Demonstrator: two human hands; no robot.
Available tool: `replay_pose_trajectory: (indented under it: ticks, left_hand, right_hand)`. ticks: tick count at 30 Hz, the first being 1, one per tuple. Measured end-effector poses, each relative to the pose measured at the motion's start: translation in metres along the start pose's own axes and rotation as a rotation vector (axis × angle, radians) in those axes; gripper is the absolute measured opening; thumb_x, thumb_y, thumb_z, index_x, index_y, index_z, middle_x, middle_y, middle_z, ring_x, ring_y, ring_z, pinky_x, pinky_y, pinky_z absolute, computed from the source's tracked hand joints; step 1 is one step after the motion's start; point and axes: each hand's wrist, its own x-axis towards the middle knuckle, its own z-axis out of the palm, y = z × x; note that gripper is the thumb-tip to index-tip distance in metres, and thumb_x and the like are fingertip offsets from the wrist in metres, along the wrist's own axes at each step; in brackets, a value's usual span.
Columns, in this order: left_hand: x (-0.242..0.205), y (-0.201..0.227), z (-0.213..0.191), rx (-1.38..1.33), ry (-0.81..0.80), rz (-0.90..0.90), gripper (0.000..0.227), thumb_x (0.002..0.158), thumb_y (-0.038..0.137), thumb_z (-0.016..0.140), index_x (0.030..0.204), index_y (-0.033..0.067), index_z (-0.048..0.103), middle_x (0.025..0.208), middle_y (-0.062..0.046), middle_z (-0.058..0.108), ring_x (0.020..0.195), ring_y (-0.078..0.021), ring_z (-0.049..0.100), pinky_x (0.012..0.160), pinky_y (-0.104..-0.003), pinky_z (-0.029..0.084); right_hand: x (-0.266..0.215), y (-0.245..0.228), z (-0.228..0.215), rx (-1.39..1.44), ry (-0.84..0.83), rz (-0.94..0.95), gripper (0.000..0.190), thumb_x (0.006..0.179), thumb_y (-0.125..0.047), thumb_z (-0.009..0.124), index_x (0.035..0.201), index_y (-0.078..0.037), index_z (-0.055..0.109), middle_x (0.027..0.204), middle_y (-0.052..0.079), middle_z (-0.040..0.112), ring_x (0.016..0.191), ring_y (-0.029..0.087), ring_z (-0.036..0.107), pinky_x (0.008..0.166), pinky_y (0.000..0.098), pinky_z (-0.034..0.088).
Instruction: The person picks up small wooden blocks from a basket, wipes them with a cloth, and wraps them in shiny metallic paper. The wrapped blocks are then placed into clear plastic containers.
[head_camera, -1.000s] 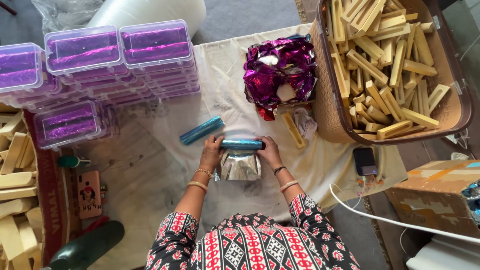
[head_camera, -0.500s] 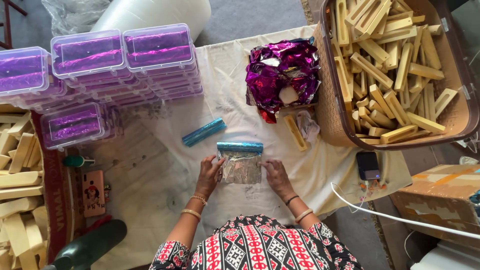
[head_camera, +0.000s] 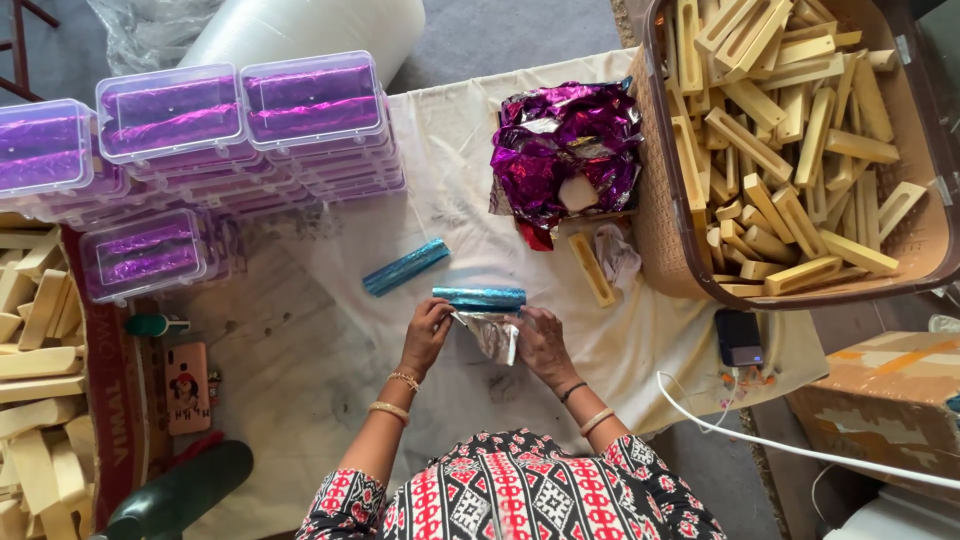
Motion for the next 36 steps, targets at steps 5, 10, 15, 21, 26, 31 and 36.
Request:
replay_pose_trajectory:
  ticks: [5,10,15,21,26,31,36]
  left_hand:
    - [0.011,0.009,-0.003,-0.060,-0.011,-0.063,0.019,0.091,0.000,0.066,0.108,0.0066,0.070,0.109,-0.007,0.067,0.092,-0.0212,0.068,0.081,-0.033,0.058]
    - [0.020,0.033,-0.011,-0.062,-0.007,0.069,0.045,0.075,-0.011,0.064,0.116,0.0055,0.067,0.108,-0.010,0.065,0.099,-0.0235,0.066,0.089,-0.034,0.060]
    - [0.019,0.026,-0.007,0.027,0.015,0.028,0.041,0.076,-0.012,0.068,0.112,0.0072,0.068,0.103,-0.009,0.065,0.098,-0.0260,0.063,0.084,-0.033,0.059]
    - [0.023,0.020,-0.007,0.133,0.042,0.055,0.034,0.073,-0.013,0.061,0.100,0.0054,0.070,0.099,-0.012,0.067,0.099,-0.0340,0.062,0.086,-0.042,0.053]
    - [0.025,-0.007,0.005,0.109,0.047,0.097,0.032,0.076,-0.010,0.056,0.102,0.0037,0.068,0.101,-0.015,0.069,0.100,-0.0371,0.063,0.089,-0.045,0.051]
    - [0.029,0.000,0.003,0.111,0.042,0.052,0.023,0.083,-0.004,0.059,0.103,0.0027,0.068,0.100,-0.016,0.069,0.098,-0.0382,0.064,0.087,-0.045,0.051]
    - [0.031,0.002,0.001,0.101,0.051,0.084,0.014,0.093,0.004,0.059,0.103,0.0019,0.068,0.103,-0.017,0.069,0.100,-0.0383,0.063,0.088,-0.045,0.051]
  right_hand:
    - [0.015,0.014,0.016,0.107,0.038,0.058,0.023,0.081,-0.011,0.074,0.103,-0.015,0.071,0.133,0.010,0.055,0.127,0.032,0.050,0.107,0.0448,0.039]
    - [0.026,0.027,0.021,0.232,0.021,0.102,0.016,0.086,-0.008,0.072,0.101,-0.011,0.069,0.137,0.009,0.055,0.130,0.032,0.052,0.110,0.0447,0.042]
    - [0.022,0.029,0.016,0.145,-0.046,-0.065,0.037,0.079,0.001,0.065,0.113,-0.014,0.069,0.135,0.011,0.054,0.132,0.034,0.050,0.115,0.0442,0.040]
    - [-0.001,0.033,0.024,0.034,-0.049,-0.158,0.048,0.078,-0.002,0.068,0.123,-0.019,0.069,0.134,0.009,0.055,0.132,0.032,0.050,0.116,0.0431,0.039]
    - [0.008,0.025,0.023,0.045,-0.003,-0.130,0.039,0.079,-0.012,0.075,0.118,-0.018,0.070,0.133,0.010,0.054,0.130,0.033,0.049,0.112,0.0452,0.038]
    - [0.015,0.029,0.030,0.055,0.010,-0.096,0.024,0.081,-0.015,0.078,0.103,-0.019,0.070,0.132,0.009,0.055,0.131,0.032,0.050,0.111,0.0445,0.039]
    - [0.017,0.029,0.025,0.066,-0.038,-0.123,0.031,0.078,-0.011,0.077,0.107,-0.017,0.070,0.127,0.008,0.056,0.129,0.032,0.050,0.110,0.0445,0.040]
